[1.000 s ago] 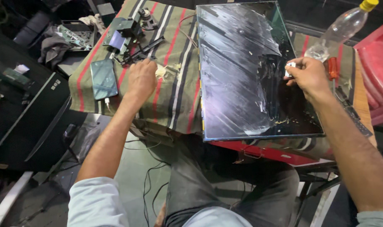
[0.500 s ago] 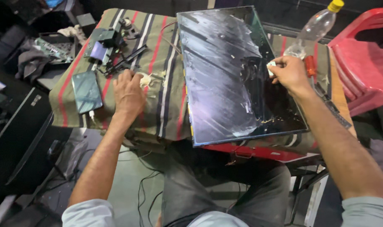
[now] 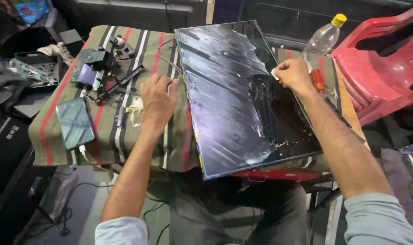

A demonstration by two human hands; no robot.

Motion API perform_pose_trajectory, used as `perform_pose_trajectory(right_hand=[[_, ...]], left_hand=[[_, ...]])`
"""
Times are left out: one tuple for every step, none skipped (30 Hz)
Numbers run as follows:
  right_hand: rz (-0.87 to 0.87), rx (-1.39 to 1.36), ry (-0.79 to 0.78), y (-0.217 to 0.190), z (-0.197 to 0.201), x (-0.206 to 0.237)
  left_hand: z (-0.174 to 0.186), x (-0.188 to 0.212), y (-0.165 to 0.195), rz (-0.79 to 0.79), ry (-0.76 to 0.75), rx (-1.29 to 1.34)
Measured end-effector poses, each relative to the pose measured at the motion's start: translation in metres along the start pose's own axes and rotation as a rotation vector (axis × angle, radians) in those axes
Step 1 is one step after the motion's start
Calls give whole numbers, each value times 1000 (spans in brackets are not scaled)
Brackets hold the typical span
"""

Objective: The person peels a clear protective plastic film off the screen of a large flat display panel lying on a workbench. They grip a lifted film edge, pull it across the screen in stages, and set discarded film scraps on the table beside the panel.

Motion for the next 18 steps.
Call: perform_pose_trajectory(right_hand=[[-1,22,-4,-2,-1,-1],[2,73,5,-4,-1,-2],[6,122,15,-6,-2,-2],[8,173,24,-7,-2,-3],[19,189,37,-8,-3,-3],[29,206,49,-9,-4,-3],[38,223,63,-10,-4,-3],[37,219,70,-9,-5,-4],[37,216,77,-9,-6,-4],[37,211,83,-8,-6,-5],[34,221,90,-6,-7,-5],[30,230,97,-5,-8,-5],[24,238,104,-3,-9,-5],[40,244,112,-2,-10,-5],[56,249,119,-1,-10,-5],[71,254,123,0,-11,-5],[74,266,137,1,-12,-4],[79,277,153,2,-12,-4]], left_hand=[[-8,-6,5,-42,8,52],[-17,-12,10,-40,-62,122],[-27,-19,13,-40,-131,192],[-36,-26,17,-41,-201,264],[-44,-30,22,-92,-258,300],[-53,-34,27,-145,-315,337],[-61,-38,32,-199,-371,375],[-71,-41,35,-196,-447,377],[-80,-45,37,-194,-522,377],[-87,-47,39,-192,-598,377],[-93,-50,40,-209,-608,371],[-97,-52,40,-227,-620,365],[-100,-54,41,-245,-632,359],[-103,-55,40,-220,-667,348],[-105,-56,39,-194,-703,337],[-108,-55,37,-165,-739,326],[-109,-55,37,-156,-745,328],[-110,-55,36,-148,-748,328]])
Point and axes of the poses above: each hand's wrist, its own x-axis away from the middle knuckle, its own z-axis out of the back of the hand, y = z × x, the point moved 2 cm from there along -x, towards the middle knuckle, and after that the axes turned 10 degrees about x, right-handed, at the moved point
